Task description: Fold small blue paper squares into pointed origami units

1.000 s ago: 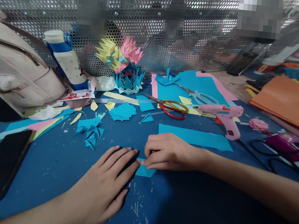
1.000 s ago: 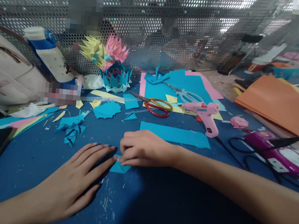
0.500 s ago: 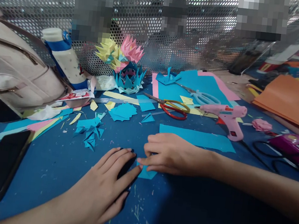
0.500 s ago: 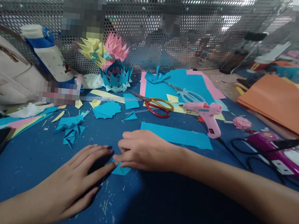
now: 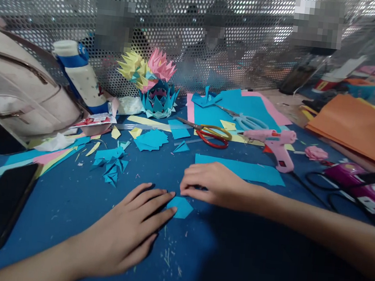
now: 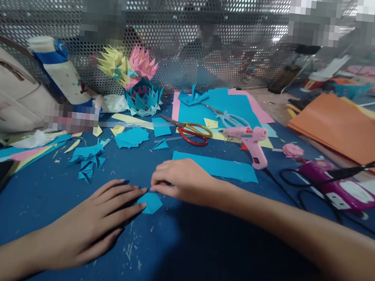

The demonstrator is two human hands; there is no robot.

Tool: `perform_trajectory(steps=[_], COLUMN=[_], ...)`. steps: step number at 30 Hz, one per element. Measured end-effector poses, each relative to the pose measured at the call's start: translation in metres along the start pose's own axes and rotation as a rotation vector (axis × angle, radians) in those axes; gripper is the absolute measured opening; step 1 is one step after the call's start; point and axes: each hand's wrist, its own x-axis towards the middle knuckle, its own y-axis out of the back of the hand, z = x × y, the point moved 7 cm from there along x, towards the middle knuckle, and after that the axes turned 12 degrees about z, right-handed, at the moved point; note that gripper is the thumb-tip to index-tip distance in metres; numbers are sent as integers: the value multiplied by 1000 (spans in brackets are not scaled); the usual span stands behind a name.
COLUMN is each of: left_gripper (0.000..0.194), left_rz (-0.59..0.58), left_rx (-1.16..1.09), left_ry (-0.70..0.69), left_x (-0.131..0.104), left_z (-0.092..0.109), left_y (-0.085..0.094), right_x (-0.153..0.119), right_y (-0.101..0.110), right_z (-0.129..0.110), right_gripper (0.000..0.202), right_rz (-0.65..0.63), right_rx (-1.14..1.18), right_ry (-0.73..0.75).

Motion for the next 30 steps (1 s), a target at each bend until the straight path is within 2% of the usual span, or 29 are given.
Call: perform_trajectory(steps=[3, 7, 12, 18, 22, 30], left_gripper=[54, 55, 57, 56, 55, 56], left_rz=[14, 38, 44, 17, 39, 37], left_rx=[-10, -14, -37, -57, -62, -70], left_ry=[-6, 7, 17, 7, 8, 11], left_x=[0, 0, 0, -1, -1, -1], left_z=[1, 2, 1, -1, -1, -1], left_y=[1, 3, 4, 0, 1, 1], right_x=[2, -1, -2, -2, -1, 1], right_y=[-6, -10, -12, -15, -17, -11], right_z=[10, 9, 1, 1, 1, -4], right_gripper=[13, 11, 22, 18, 14, 8], right_rz=[-20, -67, -54, -57, -53, 16], right_rx=[86, 119, 149, 147, 160, 103], right_ry=[-145, -257, -237, -246, -242, -147])
